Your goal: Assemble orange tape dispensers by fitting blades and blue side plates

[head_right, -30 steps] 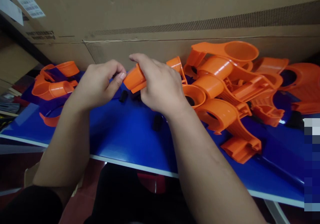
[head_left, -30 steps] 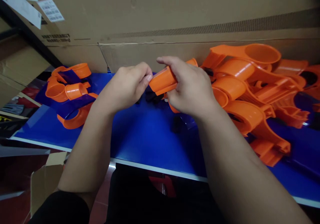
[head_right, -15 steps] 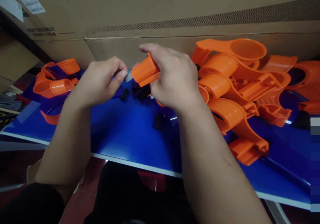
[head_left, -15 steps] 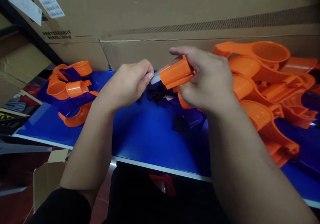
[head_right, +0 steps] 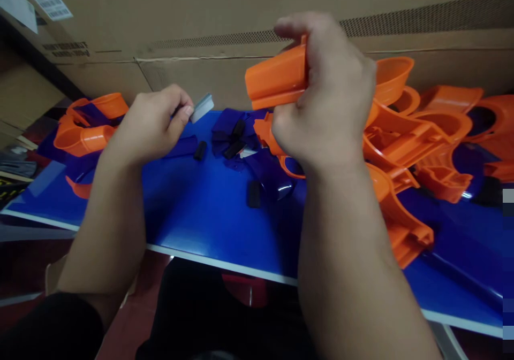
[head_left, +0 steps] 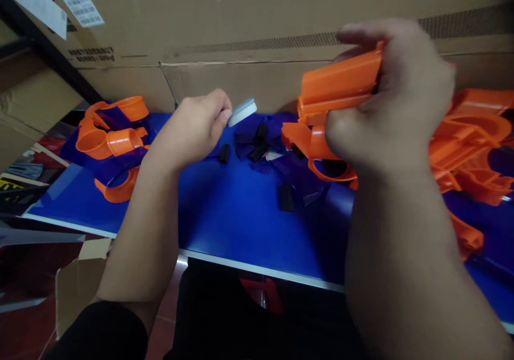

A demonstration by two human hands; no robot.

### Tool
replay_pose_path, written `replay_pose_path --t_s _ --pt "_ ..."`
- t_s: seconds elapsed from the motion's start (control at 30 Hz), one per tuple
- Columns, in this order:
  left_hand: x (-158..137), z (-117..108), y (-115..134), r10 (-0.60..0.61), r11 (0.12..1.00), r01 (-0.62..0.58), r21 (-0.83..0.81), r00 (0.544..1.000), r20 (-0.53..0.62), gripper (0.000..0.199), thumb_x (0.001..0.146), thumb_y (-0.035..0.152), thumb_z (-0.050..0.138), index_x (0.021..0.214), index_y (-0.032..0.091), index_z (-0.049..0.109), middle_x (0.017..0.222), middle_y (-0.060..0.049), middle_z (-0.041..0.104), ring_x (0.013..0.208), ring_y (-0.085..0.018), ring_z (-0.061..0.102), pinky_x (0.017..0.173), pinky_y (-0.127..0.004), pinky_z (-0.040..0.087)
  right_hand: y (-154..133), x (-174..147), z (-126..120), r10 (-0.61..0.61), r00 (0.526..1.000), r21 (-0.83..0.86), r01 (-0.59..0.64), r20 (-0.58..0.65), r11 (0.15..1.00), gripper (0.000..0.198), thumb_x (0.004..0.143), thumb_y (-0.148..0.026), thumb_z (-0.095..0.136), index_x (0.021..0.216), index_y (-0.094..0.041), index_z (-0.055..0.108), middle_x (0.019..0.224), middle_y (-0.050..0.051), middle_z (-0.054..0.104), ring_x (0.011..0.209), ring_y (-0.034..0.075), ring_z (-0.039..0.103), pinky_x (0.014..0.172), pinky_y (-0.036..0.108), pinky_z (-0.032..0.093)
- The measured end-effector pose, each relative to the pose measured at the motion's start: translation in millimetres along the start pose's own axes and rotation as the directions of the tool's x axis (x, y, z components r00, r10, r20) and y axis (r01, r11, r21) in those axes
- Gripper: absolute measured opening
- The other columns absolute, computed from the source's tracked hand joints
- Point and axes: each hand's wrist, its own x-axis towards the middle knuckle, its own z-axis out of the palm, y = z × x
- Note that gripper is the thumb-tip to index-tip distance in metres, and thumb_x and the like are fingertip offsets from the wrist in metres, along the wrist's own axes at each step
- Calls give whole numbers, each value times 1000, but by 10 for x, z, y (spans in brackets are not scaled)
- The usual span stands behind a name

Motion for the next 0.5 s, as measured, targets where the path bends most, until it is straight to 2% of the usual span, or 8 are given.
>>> replay_pose_path --t_s 0.1,0.2,0.37,0.5 --pt "29 122 -25 -21 1000 22 -7 1000 12 17 98 22 52 99 19 69 88 -4 71 81 -18 64 80 -30 48 -42 -13 34 3 997 12 -2 -74 1000 72 65 -2 53 133 -26 63 121 5 75 107 26 73 93 43 60" --pt "72 343 8 -48 998 49 -51 999 20 16 95 19 53 91 18 68 83 -3 72 74 -17 64 73 -29 46 -73 -24 116 24 989 -8 -25 -143 1000 65 63 -2 53 122 -29 58 121 1 73 108 23 71 93 40 58" --pt "125 717 176 -206 975 211 -77 976 63 15 91 23 55 86 19 68 80 -6 74 74 -20 67 72 -33 48 5 -21 257 159 963 -33 -170 -218 985 56 65 -1 51 114 -27 42 124 4 64 111 22 66 94 40 55" --pt "132 853 330 -295 951 302 -60 949 114 19 93 28 55 91 19 71 87 -9 77 84 -25 72 80 -38 53 86 -20 359 287 916 53 -284 -280 957 45 75 -7 53 112 -25 35 125 10 55 116 24 62 96 42 53"
